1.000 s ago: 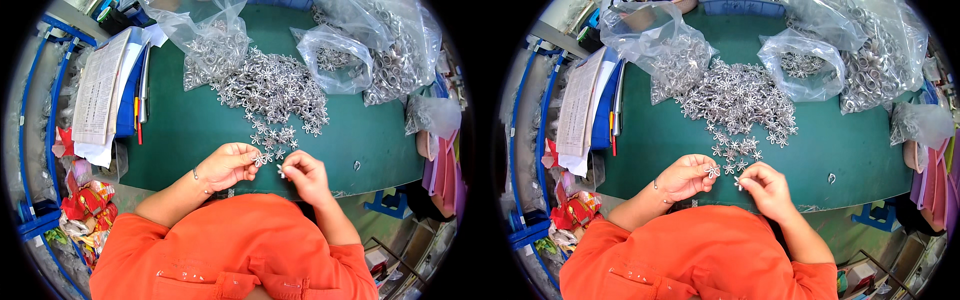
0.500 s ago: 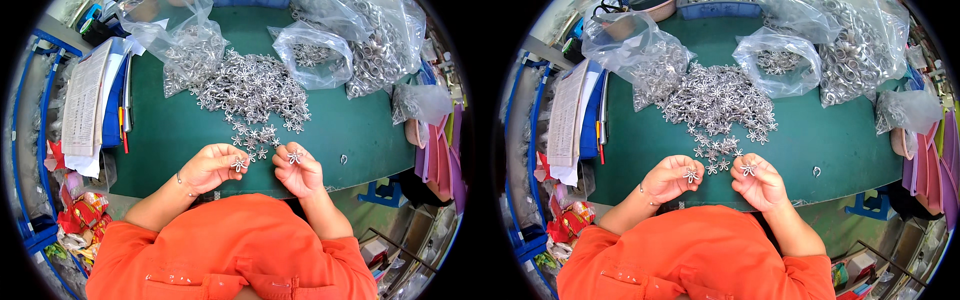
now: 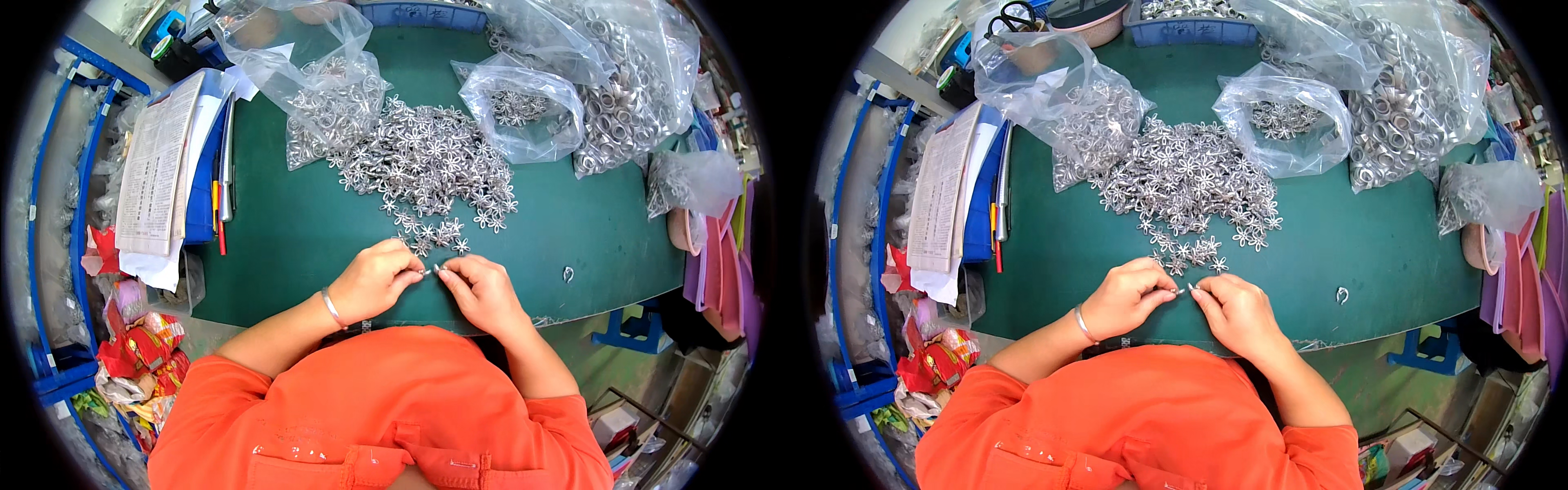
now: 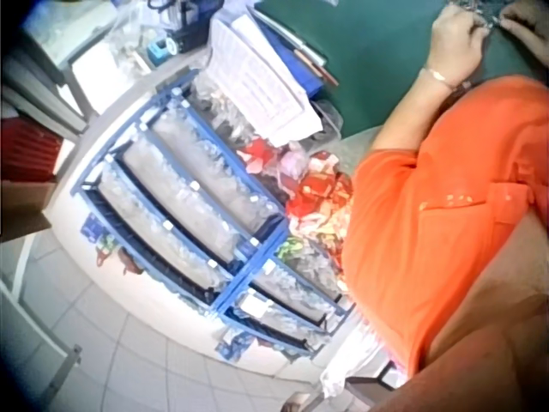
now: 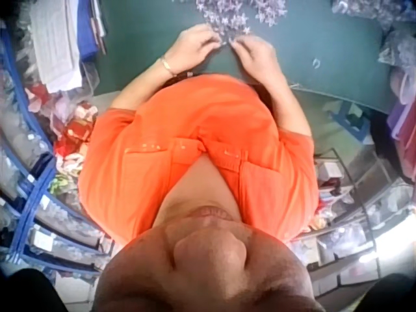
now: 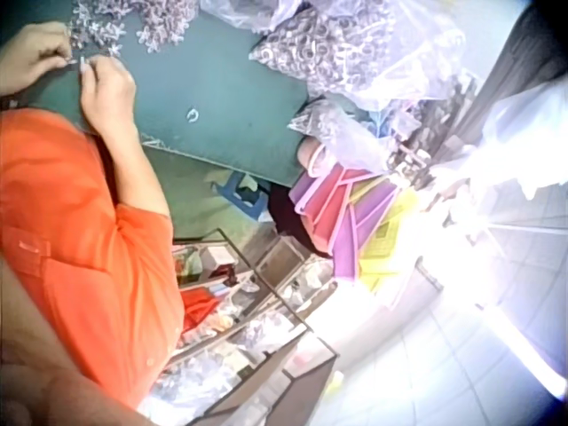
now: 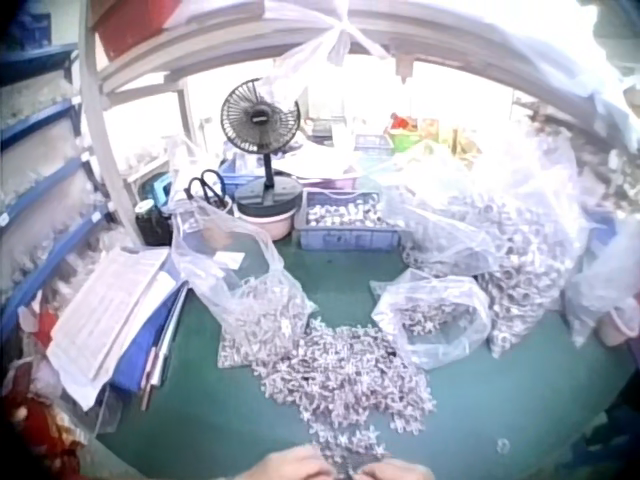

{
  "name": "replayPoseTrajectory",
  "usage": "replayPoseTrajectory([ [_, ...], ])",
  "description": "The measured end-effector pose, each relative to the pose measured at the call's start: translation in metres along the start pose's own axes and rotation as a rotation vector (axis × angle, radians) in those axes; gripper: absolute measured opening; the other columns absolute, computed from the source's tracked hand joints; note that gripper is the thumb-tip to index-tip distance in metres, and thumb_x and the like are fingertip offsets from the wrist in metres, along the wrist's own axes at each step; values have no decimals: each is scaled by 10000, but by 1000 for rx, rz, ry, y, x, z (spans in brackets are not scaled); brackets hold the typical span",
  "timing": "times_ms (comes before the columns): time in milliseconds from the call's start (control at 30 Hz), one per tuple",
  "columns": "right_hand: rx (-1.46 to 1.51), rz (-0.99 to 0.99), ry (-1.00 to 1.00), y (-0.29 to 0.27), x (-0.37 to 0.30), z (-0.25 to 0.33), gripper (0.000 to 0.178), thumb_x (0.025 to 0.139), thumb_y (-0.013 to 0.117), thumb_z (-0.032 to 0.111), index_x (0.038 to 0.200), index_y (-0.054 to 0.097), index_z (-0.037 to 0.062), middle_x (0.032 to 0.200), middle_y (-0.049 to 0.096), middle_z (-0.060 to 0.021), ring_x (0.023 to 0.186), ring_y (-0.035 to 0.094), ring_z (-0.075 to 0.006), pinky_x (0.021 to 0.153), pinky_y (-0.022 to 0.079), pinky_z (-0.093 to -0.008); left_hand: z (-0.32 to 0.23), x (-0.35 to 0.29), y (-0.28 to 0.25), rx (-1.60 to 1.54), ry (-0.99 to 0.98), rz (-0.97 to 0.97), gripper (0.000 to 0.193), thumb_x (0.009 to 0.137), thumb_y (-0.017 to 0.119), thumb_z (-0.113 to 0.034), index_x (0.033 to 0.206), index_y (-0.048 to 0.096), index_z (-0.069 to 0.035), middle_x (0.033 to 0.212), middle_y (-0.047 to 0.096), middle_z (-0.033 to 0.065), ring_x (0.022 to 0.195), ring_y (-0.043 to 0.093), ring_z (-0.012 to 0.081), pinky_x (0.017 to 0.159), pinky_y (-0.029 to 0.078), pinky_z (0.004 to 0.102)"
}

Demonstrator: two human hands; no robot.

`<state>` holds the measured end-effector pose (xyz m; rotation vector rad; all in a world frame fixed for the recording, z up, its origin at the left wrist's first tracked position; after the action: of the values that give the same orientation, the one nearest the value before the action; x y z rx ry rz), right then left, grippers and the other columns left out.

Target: The person empties a plastic bag of small metal flower-shaped parts onto a workspace and sorts them by hand, separating individual pieces into clusters.

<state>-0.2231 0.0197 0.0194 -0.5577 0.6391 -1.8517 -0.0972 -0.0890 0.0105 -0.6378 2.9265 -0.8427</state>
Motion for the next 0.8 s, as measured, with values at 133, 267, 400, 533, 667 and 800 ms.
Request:
replayPoseTrajectory([
  [133, -42, -19, 106, -10, 0, 3, 96, 852, 676, 106, 917, 658, 38, 801, 668, -133, 695, 654, -315, 613, 528, -387, -1, -4, -9, -6, -132, 61, 97, 818, 706, -34, 902, 661, -18, 854, 609, 95, 718, 627, 235, 628, 514, 313],
  [267, -38, -154, 27, -24, 1, -1, 65, 845, 666, 80, 900, 664, 46, 820, 677, -128, 688, 662, -308, 598, 532, -370, -10, -6, -26, 90, -36, -97, 78, 820, 694, -12, 889, 660, -20, 848, 594, 88, 702, 620, 234, 620, 509, 321],
  [400, -97, -87, -68, -18, 0, 6, 66, 828, 679, 83, 888, 669, 60, 787, 664, -95, 680, 653, -293, 596, 530, -369, -17, -8, -18, 139, 61, -46, 101, 799, 713, -17, 884, 658, -23, 841, 585, 83, 697, 619, 241, 612, 512, 328],
  [533, -204, -85, -142, -7, -1, 14, 78, 785, 725, 55, 841, 671, 59, 695, 595, -75, 597, 596, -263, 535, 480, -357, -14, -9, -5, 225, 108, -51, 116, 776, 735, -35, 852, 648, -24, 830, 580, 89, 694, 618, 255, 610, 519, 343],
  [667, -186, -111, -153, -7, -3, 11, 96, 776, 740, 69, 838, 667, 58, 703, 595, -73, 596, 587, -262, 534, 476, -352, -9, -9, -5, 170, 114, -89, 96, 799, 723, -33, 851, 645, -14, 812, 597, 74, 672, 613, 225, 602, 515, 322],
  [800, 252, -29, 157, -6, -4, -7, 102, 781, 744, 67, 855, 676, 48, 724, 611, -78, 596, 587, -253, 545, 478, -338, 13, -13, 5, -555, -464, -31, 94, 893, 674, -77, 847, 647, 0, 803, 613, -3, 653, 591, 114, 573, 476, 246],
])
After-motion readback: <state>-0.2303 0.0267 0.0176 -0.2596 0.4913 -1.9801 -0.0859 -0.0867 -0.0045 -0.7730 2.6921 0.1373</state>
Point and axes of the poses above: each hand's wrist, its own x-axis towards the middle knuckle, its own y-axis out of the palm, z = x × y, the point moved 6 cm from there along x, towards the middle knuckle
